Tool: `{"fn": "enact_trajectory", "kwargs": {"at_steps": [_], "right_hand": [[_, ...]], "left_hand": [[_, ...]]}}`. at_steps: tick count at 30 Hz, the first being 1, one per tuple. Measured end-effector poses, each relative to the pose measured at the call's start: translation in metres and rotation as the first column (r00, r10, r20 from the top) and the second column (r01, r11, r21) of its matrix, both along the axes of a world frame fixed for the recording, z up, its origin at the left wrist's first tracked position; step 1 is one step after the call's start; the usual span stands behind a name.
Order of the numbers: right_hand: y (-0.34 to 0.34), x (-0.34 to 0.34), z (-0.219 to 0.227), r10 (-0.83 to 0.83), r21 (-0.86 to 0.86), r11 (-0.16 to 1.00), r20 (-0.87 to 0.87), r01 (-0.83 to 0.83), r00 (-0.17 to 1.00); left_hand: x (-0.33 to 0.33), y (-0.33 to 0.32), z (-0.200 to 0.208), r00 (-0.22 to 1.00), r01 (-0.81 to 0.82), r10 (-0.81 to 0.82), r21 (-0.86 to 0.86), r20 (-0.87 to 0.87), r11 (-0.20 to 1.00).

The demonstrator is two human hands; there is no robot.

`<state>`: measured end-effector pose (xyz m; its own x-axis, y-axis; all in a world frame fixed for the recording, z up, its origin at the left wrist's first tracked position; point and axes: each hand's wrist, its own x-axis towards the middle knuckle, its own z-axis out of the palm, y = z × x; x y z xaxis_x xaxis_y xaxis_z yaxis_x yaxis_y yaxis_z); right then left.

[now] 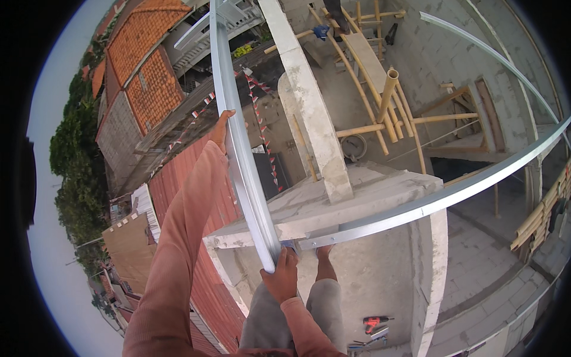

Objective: The person aligns and secures metal roof frame sections by hand, using a power drill to drive screws into the joints while working on the elevated structure of a building under renovation.

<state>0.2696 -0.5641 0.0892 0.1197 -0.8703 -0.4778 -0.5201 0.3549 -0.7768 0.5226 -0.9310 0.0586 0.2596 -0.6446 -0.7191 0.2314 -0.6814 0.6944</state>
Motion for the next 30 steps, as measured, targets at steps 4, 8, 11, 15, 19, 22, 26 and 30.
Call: {"fn": "enact_trajectory", "kwargs": {"at_steps": [4, 8, 11, 15, 19, 22, 26, 30], "right_hand": [[-0.054, 0.024, -0.003, 0.023, -0.092, 0.995, -0.058, -0.028, 0.998], [-0.127, 0.032, -0.001, 0.042, -0.038, 0.998, -0.015, -0.042, 0.999], [-0.131, 0.035, 0.009, 0.057, 0.033, 0.998, -0.015, -0.057, 0.998], [-0.139, 0.036, 0.016, 0.059, 0.025, 0.998, -0.028, -0.058, 0.998], [-0.151, 0.034, 0.02, 0.059, 0.092, 0.994, 0.022, -0.061, 0.998], [-0.154, 0.03, 0.019, 0.064, 0.09, 0.994, -0.006, -0.063, 0.998], [-0.17, 0.031, 0.016, 0.079, 0.063, 0.995, -0.037, -0.076, 0.996], [-0.185, 0.033, 0.02, 0.095, 0.08, 0.993, -0.046, -0.091, 0.994]], "left_hand": [[0.006, 0.0, -0.001, 0.992, -0.017, 0.002, -0.116, -0.127, 0.993], [-0.013, -0.013, -0.007, 0.992, 0.003, -0.017, -0.117, -0.123, 0.993], [-0.002, -0.016, -0.011, 0.991, 0.008, -0.019, -0.084, -0.131, 0.996], [-0.006, -0.023, -0.007, 0.995, 0.055, -0.064, -0.125, -0.071, 0.991], [-0.007, -0.031, -0.003, 0.993, 0.062, -0.072, -0.108, -0.088, 0.992], [-0.015, -0.034, -0.003, 0.997, 0.008, -0.017, -0.112, -0.08, 0.994], [-0.008, -0.051, 0.0, 0.993, 0.066, -0.075, -0.097, -0.086, 0.993], [-0.006, -0.062, -0.001, 0.997, 0.06, -0.066, -0.131, -0.047, 0.99]]}}
